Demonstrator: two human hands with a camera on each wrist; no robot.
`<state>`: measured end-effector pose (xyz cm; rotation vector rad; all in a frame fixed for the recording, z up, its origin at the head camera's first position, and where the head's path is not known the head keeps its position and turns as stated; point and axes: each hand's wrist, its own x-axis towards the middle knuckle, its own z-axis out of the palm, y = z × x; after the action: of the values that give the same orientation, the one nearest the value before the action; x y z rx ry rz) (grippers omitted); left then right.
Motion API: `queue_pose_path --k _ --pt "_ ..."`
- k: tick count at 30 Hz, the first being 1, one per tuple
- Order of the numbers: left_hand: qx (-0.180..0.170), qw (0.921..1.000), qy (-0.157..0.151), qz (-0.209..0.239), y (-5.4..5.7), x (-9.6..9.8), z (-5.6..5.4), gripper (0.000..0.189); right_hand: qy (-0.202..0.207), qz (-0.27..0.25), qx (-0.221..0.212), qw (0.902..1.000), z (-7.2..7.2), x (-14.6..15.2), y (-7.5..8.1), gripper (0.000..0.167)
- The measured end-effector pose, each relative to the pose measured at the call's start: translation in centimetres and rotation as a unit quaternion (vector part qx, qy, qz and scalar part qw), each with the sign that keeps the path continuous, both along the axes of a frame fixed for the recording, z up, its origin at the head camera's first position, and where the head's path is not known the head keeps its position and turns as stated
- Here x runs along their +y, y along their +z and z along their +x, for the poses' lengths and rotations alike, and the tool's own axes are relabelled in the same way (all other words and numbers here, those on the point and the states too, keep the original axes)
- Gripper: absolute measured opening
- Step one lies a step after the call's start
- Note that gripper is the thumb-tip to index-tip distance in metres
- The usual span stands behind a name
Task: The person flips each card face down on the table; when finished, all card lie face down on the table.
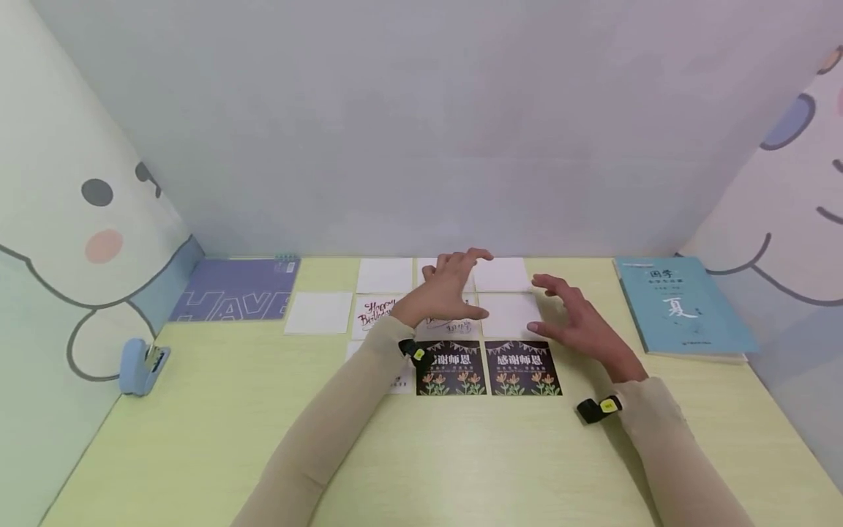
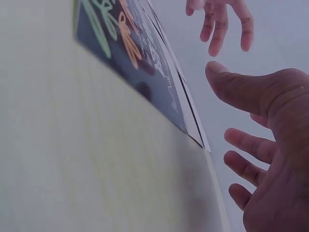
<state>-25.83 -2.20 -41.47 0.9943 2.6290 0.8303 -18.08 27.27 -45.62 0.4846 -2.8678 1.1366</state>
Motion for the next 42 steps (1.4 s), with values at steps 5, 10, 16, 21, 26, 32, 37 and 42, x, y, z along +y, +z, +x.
queue_pose_path --k 5,10,16,21,26,32,37,42 --pt "0.004 0.9999 0.013 -0.006 1.2 -2.8 -0.5 0.099 0.014 -0.014 0.020 0.9996 -0.2 -1.2 0.1 0.077" --pt "0.010 0.9990 0.033 -0.028 1.5 -5.1 -0.6 0.100 0.040 -0.008 0.025 0.9988 -1.6 -3.8 0.8 0.075" --pt "0.000 0.9982 0.041 -0.044 1.0 -6.8 0.1 0.101 0.081 0.018 0.010 0.9965 -3.4 -7.9 2.3 0.077" --pt "0.000 0.9966 0.037 -0.073 0.8 -7.4 0.5 0.101 0.097 0.035 0.002 0.9947 -4.1 -9.6 2.7 0.079" --pt "-0.001 0.9957 0.029 -0.088 0.7 -7.7 0.5 0.101 0.092 0.041 -0.017 0.9948 -4.0 -9.6 2.7 0.077" --pt "-0.019 0.9942 0.022 -0.103 0.3 -7.8 0.6 0.098 0.096 0.060 -0.050 0.9923 -3.5 -9.2 2.6 0.084" --pt "-0.029 0.9928 0.024 -0.114 0.1 -7.9 0.7 0.094 0.089 0.076 -0.086 0.9894 -3.4 -9.4 2.2 0.093" --pt "-0.029 0.9928 0.021 -0.115 -0.1 -7.8 0.5 0.091 0.091 0.084 -0.074 0.9896 -3.6 -9.4 2.1 0.096"
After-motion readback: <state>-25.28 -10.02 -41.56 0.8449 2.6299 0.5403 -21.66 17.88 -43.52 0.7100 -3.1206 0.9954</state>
